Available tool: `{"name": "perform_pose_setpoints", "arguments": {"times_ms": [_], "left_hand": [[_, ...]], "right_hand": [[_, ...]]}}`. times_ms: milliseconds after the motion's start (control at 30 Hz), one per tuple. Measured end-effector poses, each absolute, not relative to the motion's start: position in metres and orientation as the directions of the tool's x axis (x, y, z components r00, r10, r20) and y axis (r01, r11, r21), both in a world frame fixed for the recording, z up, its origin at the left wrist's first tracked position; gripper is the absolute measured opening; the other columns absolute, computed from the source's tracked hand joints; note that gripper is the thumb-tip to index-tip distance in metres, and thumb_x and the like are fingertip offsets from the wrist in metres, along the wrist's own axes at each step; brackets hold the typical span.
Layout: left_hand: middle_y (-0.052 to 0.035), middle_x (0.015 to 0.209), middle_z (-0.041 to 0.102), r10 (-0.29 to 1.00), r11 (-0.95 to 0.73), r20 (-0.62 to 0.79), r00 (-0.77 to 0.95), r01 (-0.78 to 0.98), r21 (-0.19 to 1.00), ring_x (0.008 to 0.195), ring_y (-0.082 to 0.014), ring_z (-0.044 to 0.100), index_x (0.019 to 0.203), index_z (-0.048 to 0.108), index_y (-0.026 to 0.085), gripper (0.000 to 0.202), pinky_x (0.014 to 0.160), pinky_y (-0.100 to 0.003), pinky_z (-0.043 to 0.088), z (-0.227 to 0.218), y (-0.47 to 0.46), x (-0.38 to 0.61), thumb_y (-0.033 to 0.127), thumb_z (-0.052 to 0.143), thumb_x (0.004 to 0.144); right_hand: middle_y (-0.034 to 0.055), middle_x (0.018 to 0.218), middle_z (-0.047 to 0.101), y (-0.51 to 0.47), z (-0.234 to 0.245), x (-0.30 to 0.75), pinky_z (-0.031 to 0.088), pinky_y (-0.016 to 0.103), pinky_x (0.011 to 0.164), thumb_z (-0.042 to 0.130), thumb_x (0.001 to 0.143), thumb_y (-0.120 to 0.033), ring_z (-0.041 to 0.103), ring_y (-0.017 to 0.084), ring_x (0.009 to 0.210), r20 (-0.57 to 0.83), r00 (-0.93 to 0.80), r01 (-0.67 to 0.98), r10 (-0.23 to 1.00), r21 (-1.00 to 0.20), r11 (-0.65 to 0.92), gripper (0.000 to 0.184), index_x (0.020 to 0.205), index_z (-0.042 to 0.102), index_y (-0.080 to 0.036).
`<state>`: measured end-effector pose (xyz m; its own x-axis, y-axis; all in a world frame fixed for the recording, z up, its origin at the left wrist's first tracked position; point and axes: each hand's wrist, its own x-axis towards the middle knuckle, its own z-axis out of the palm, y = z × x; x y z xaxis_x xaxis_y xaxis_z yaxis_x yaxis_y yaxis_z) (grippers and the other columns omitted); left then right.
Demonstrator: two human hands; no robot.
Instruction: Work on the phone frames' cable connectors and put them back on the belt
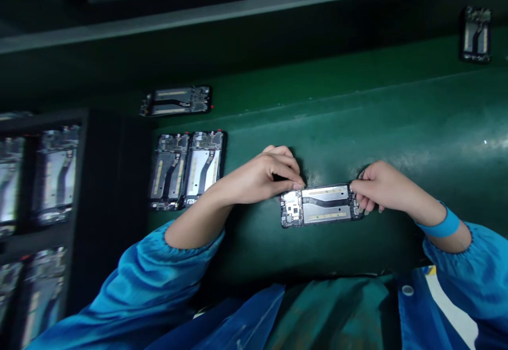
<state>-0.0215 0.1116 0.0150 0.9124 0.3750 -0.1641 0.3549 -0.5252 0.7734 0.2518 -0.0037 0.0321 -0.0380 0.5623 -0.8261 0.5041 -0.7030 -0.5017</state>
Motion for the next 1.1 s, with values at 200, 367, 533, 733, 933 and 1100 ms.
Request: {"name": "perform_pose_setpoints", "arguments": {"times_ms": [200,367,533,733,933,1100], "left_hand": [[-0.0013,0.095,0.077,0.373,-0.548,-0.191,0.908,0.381,0.744,0.098,-0.0206,0.057,0.093,0.082,0.026,0.014,0.099,-0.039,0.033,0.021,0.109,-0.011,0.030,0.068,0.094],[-0.0012,0.094,0.078,0.324,-0.515,-0.200,0.925,0.350,0.782,0.099,-0.0203,0.059,0.092,0.082,0.026,0.011,0.101,-0.038,0.036,0.019,0.116,-0.009,0.028,0.072,0.092],[-0.0014,0.094,0.078,0.329,-0.499,-0.220,0.919,0.367,0.785,0.100,-0.0203,0.060,0.093,0.082,0.026,0.010,0.103,-0.039,0.036,0.018,0.120,-0.017,0.030,0.073,0.091],[-0.0015,0.093,0.078,0.335,-0.520,-0.213,0.918,0.369,0.770,0.099,-0.0203,0.060,0.092,0.082,0.025,0.012,0.101,-0.039,0.036,0.020,0.117,-0.017,0.029,0.070,0.093],[-0.0011,0.093,0.078,0.333,-0.576,-0.198,0.922,0.365,0.731,0.097,-0.0199,0.060,0.091,0.080,0.024,0.013,0.098,-0.038,0.034,0.024,0.112,-0.010,0.026,0.068,0.093],[-0.0009,0.094,0.077,0.304,-0.644,-0.168,0.938,0.332,0.689,0.095,-0.0198,0.058,0.088,0.078,0.024,0.019,0.093,-0.038,0.033,0.026,0.107,0.012,0.020,0.062,0.094]], "right_hand": [[0.0102,0.068,0.077,-0.005,0.026,0.254,0.050,0.017,0.040,0.063,0.086,-0.026,0.074,0.017,0.059,-0.818,-0.051,0.504,0.574,-0.517,-0.692,0.028,0.060,0.068,-0.016],[0.0102,0.066,0.076,-0.003,0.029,0.252,0.049,0.017,0.040,0.063,0.086,-0.026,0.073,0.016,0.058,-0.823,-0.034,0.501,0.568,-0.505,-0.703,0.029,0.059,0.068,-0.016],[0.0107,0.065,0.076,-0.002,0.033,0.249,0.048,0.017,0.039,0.064,0.085,-0.023,0.072,0.016,0.056,-0.825,-0.023,0.487,0.565,-0.503,-0.714,0.028,0.058,0.067,-0.015],[0.0100,0.066,0.076,-0.004,0.032,0.251,0.050,0.017,0.040,0.061,0.086,-0.024,0.073,0.016,0.058,-0.822,-0.034,0.495,0.568,-0.508,-0.705,0.029,0.059,0.068,-0.016],[0.0106,0.067,0.076,-0.004,0.031,0.251,0.049,0.017,0.039,0.064,0.084,-0.025,0.073,0.017,0.058,-0.824,-0.025,0.485,0.565,-0.505,-0.714,0.027,0.059,0.068,-0.016],[0.0095,0.062,0.075,-0.002,0.032,0.250,0.048,0.017,0.039,0.065,0.084,-0.025,0.071,0.016,0.055,-0.821,-0.014,0.485,0.571,-0.505,-0.714,0.028,0.058,0.068,-0.016]]}}
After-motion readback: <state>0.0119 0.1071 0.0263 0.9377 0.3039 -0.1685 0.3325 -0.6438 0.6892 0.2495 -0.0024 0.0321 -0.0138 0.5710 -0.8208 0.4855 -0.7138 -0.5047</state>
